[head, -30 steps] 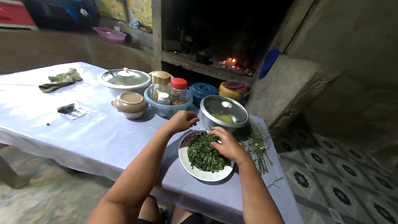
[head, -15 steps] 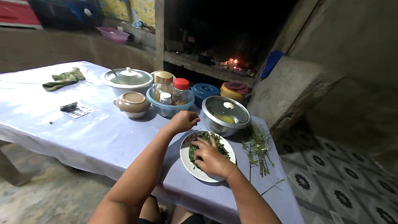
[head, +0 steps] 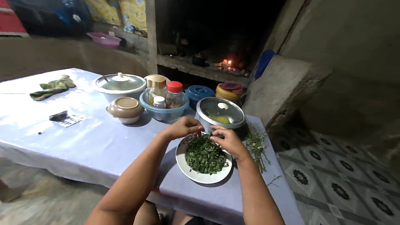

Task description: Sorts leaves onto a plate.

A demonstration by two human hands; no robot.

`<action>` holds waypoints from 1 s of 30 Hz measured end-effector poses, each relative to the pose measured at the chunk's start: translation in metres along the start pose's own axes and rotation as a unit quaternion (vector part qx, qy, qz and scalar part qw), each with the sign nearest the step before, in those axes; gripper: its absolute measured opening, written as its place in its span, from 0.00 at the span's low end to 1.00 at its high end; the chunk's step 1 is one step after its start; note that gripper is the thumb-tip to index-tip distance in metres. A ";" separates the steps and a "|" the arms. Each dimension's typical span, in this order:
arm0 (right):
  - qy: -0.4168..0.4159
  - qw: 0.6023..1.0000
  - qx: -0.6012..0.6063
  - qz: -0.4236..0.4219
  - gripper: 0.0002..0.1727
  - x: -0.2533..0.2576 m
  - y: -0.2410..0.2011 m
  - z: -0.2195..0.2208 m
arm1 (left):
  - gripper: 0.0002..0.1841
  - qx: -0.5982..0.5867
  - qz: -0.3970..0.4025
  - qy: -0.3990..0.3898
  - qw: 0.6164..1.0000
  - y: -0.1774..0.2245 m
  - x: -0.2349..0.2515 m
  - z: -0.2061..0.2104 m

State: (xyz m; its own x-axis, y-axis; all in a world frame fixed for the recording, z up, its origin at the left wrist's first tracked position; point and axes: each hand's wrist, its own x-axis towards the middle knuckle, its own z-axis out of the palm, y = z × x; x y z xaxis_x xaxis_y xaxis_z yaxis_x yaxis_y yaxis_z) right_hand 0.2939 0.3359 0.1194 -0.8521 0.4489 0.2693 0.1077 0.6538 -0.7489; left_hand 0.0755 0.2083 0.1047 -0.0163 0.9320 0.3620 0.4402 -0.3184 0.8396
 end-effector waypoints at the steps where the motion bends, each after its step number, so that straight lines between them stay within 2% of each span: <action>1: 0.003 1.000 0.005 0.001 0.08 0.001 0.001 0.001 | 0.12 -0.008 -0.002 -0.013 1.000 0.000 0.000 0.002; 7: 0.021 0.999 0.037 0.003 0.07 0.003 0.004 0.003 | 0.07 -0.061 -0.024 -0.067 0.996 -0.003 0.003 0.004; 14: 0.018 0.998 0.057 0.002 0.07 0.002 0.005 0.003 | 0.08 -0.018 -0.050 -0.057 0.997 -0.004 0.005 0.009; 18: 0.015 0.998 0.060 -0.003 0.07 0.002 0.005 0.004 | 0.06 -0.036 -0.025 -0.068 0.997 -0.006 0.006 0.011; 25: -0.026 0.998 0.054 0.003 0.09 0.002 0.005 0.003 | 0.05 -0.053 -0.002 -0.032 0.998 -0.006 0.005 0.006; 30: -0.028 0.995 0.093 0.010 0.20 0.002 0.001 0.006 | 0.04 -0.058 0.010 -0.018 0.998 -0.007 0.006 0.009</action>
State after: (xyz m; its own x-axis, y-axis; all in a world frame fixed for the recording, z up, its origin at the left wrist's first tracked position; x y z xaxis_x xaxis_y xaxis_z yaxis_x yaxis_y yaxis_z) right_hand 0.2887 0.3340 0.1153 -0.8787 0.4225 0.2220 0.0337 0.5188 -0.8542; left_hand 0.0804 0.2176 0.0970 0.0241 0.9300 0.3669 0.3334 -0.3534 0.8740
